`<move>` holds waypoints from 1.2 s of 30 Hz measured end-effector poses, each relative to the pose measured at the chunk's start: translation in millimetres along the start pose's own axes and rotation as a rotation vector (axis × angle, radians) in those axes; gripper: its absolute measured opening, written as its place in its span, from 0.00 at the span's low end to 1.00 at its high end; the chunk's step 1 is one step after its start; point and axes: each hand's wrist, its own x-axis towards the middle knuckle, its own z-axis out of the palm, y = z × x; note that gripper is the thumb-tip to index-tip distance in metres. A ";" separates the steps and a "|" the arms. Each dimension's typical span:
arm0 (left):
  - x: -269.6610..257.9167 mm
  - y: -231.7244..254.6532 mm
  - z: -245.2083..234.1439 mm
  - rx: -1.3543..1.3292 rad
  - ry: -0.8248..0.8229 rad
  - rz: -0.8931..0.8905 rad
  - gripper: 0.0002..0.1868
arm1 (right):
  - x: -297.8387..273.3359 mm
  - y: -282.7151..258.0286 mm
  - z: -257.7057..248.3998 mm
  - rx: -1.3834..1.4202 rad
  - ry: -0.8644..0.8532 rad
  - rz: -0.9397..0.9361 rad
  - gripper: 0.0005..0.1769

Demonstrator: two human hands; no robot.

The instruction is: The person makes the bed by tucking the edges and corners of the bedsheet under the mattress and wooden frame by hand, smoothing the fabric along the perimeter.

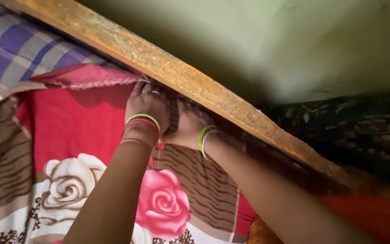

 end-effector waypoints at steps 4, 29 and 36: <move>18.3 1.9 15.5 -0.028 0.038 -0.031 0.24 | 10.7 15.2 9.9 0.042 0.023 -0.096 0.77; -150.5 -20.8 99.4 -0.370 0.498 -0.490 0.32 | -36.3 -45.1 66.3 -0.310 0.691 -0.527 0.37; -177.7 -68.8 102.4 -0.376 0.581 -0.638 0.27 | -8.9 -127.3 91.9 -0.266 0.326 -0.816 0.30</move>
